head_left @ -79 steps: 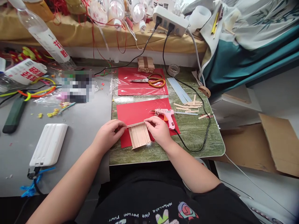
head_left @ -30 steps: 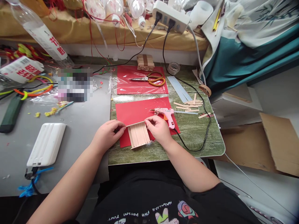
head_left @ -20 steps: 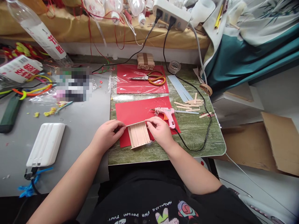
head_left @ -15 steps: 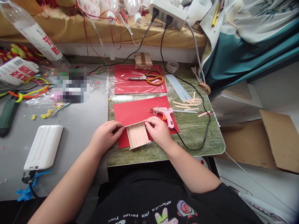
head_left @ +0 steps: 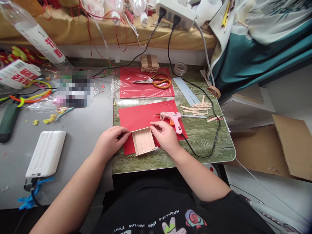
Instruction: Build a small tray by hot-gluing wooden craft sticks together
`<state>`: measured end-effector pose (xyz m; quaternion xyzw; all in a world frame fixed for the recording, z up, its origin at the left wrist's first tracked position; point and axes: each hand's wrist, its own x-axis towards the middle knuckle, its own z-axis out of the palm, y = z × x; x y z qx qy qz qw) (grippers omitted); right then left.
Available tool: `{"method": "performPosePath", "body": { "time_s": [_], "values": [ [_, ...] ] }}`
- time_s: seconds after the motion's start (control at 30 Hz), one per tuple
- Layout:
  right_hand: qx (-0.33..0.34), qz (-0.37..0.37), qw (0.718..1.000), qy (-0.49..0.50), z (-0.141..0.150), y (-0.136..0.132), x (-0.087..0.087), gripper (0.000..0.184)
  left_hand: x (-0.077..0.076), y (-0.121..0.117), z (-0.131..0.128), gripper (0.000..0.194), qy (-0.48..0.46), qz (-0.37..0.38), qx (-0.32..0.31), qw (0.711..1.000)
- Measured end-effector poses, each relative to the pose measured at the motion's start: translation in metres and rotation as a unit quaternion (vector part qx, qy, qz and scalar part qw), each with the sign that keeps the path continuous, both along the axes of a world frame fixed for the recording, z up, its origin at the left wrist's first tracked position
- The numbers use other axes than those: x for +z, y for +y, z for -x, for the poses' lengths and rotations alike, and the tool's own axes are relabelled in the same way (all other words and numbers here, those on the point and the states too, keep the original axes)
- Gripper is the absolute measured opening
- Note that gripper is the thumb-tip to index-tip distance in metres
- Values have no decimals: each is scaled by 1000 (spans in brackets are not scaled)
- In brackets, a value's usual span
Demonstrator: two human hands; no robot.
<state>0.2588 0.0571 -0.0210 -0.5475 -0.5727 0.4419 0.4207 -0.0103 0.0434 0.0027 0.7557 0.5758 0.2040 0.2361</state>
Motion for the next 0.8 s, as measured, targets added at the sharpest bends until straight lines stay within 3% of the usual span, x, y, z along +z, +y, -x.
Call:
{"method": "performPosePath", "body": {
  "time_s": [0.27, 0.8],
  "values": [
    [-4, -27, 1000, -11, 5, 2, 4, 11, 0, 0, 1, 17, -13, -8, -5, 1000],
    [11, -29, 998, -48, 4, 4, 7, 15, -2, 1, 0, 19, 11, -3, -10, 1000]
  ]
}}
